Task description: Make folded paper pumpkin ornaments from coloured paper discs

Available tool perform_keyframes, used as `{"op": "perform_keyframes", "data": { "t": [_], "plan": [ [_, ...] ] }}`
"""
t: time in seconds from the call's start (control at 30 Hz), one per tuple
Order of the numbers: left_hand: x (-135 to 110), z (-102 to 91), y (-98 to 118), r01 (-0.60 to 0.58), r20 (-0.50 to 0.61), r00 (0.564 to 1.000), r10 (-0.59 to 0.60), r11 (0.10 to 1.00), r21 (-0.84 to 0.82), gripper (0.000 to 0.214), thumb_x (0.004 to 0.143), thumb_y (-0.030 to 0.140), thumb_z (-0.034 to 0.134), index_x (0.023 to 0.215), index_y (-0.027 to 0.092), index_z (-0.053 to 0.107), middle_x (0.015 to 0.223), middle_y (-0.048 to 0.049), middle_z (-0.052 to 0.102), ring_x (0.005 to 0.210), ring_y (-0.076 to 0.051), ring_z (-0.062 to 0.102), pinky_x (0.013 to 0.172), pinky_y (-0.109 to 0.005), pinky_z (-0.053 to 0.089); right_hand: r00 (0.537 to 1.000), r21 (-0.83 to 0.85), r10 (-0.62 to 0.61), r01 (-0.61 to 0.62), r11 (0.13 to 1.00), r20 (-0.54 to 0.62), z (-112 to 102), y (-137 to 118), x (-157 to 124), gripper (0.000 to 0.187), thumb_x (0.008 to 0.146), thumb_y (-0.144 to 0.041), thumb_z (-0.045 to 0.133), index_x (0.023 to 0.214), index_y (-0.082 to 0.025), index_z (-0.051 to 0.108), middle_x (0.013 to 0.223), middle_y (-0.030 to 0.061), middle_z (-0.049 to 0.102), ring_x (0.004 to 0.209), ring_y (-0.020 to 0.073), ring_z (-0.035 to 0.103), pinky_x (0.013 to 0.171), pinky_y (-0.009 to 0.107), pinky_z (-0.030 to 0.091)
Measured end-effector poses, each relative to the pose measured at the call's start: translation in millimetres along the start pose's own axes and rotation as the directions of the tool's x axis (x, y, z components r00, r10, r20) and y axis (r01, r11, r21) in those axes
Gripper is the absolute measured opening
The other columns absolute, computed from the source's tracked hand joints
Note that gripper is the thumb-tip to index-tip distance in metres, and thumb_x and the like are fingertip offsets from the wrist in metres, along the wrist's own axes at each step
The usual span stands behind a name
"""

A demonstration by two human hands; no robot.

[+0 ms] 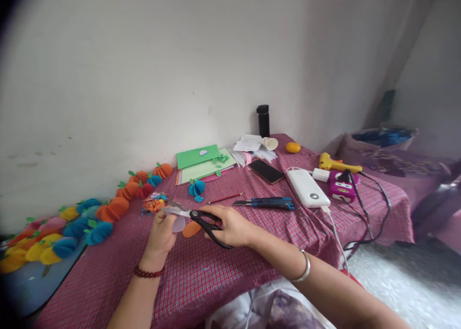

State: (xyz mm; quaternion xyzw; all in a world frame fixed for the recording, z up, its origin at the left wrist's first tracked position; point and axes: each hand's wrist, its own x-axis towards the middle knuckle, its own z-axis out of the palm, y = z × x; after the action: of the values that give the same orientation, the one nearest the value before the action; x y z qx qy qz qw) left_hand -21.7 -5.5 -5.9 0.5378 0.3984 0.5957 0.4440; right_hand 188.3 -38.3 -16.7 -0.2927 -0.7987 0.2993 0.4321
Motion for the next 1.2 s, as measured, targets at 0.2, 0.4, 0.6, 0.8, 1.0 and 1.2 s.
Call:
{"op": "perform_keyframes", "data": {
  "t": [0.2,0.4,0.6,0.8,1.0,1.2],
  "plan": [
    [-1.8,1.7,1.8,0.025,0.021,0.999,-0.025,1.000,0.004,0.016,0.065,0.030,0.067,0.060,0.016,0.062,0.060,0.0028,0.059,0.054,-0.010,0.052,0.054,-0.021,0.043,1.000,0.021,-0.019,0.019,1.000,-0.002,-0.2,0.1,-0.2,0.056,0.078,-0.020,0.066,0.133,-0.022,0.052,0.126,0.0075,0.063,0.112,0.0214,0.062,0.095,0.031,0.049],
    [-0.9,-0.3,-1.3,0.043,0.027,0.999,-0.042,0.998,-0.053,0.013,0.064,0.028,0.069,0.061,0.016,0.064,0.062,0.0024,0.061,0.059,-0.011,0.054,0.057,-0.021,0.044,1.000,0.023,-0.022,0.022,0.999,-0.010,-1.2,-0.9,-0.4,0.052,0.081,-0.019,0.063,0.132,-0.021,0.054,0.124,0.0074,0.064,0.110,0.0205,0.063,0.092,0.028,0.050],
    [-1.5,1.1,-0.4,0.085,-0.014,0.996,-0.086,0.992,-0.092,0.013,0.060,0.028,0.070,0.059,0.016,0.063,0.061,0.0028,0.060,0.059,-0.011,0.054,0.057,-0.022,0.045,1.000,0.010,-0.030,0.030,0.999,-0.001,-2.2,-0.5,-0.4,0.050,0.083,-0.020,0.060,0.133,-0.018,0.054,0.122,0.0089,0.065,0.107,0.0202,0.064,0.090,0.027,0.051],
    [-3.2,2.6,4.8,0.083,0.024,0.996,-0.082,0.995,-0.058,0.015,0.062,0.030,0.068,0.059,0.017,0.063,0.060,0.0029,0.059,0.058,-0.010,0.053,0.056,-0.022,0.044,0.999,0.007,-0.043,0.043,0.999,0.008,-3.9,-0.3,-0.3,0.048,0.084,-0.021,0.059,0.132,-0.018,0.055,0.122,0.0094,0.065,0.107,0.0210,0.064,0.091,0.030,0.051],
    [-1.9,-1.0,5.7,0.108,0.022,0.994,-0.107,0.993,-0.040,0.017,0.062,0.033,0.068,0.064,0.017,0.066,0.063,0.0012,0.062,0.059,-0.012,0.056,0.056,-0.023,0.045,1.000,-0.024,-0.022,0.023,0.999,0.006,-4.0,0.9,0.0,0.047,0.085,-0.023,0.059,0.132,-0.018,0.055,0.119,0.0092,0.067,0.102,0.0211,0.066,0.088,0.030,0.053],
    [0.1,-15.0,2.7,-0.010,0.139,0.990,-0.010,0.990,0.138,0.018,0.072,0.032,0.063,0.068,0.016,0.070,0.064,-0.0006,0.062,0.058,-0.012,0.052,0.055,-0.022,0.041,0.999,-0.179,-0.038,0.039,0.983,0.007,-16.4,-6.9,-2.1,0.043,0.088,-0.025,0.057,0.131,-0.019,0.057,0.119,0.0098,0.067,0.102,0.0211,0.067,0.087,0.029,0.052]
  ]
}}
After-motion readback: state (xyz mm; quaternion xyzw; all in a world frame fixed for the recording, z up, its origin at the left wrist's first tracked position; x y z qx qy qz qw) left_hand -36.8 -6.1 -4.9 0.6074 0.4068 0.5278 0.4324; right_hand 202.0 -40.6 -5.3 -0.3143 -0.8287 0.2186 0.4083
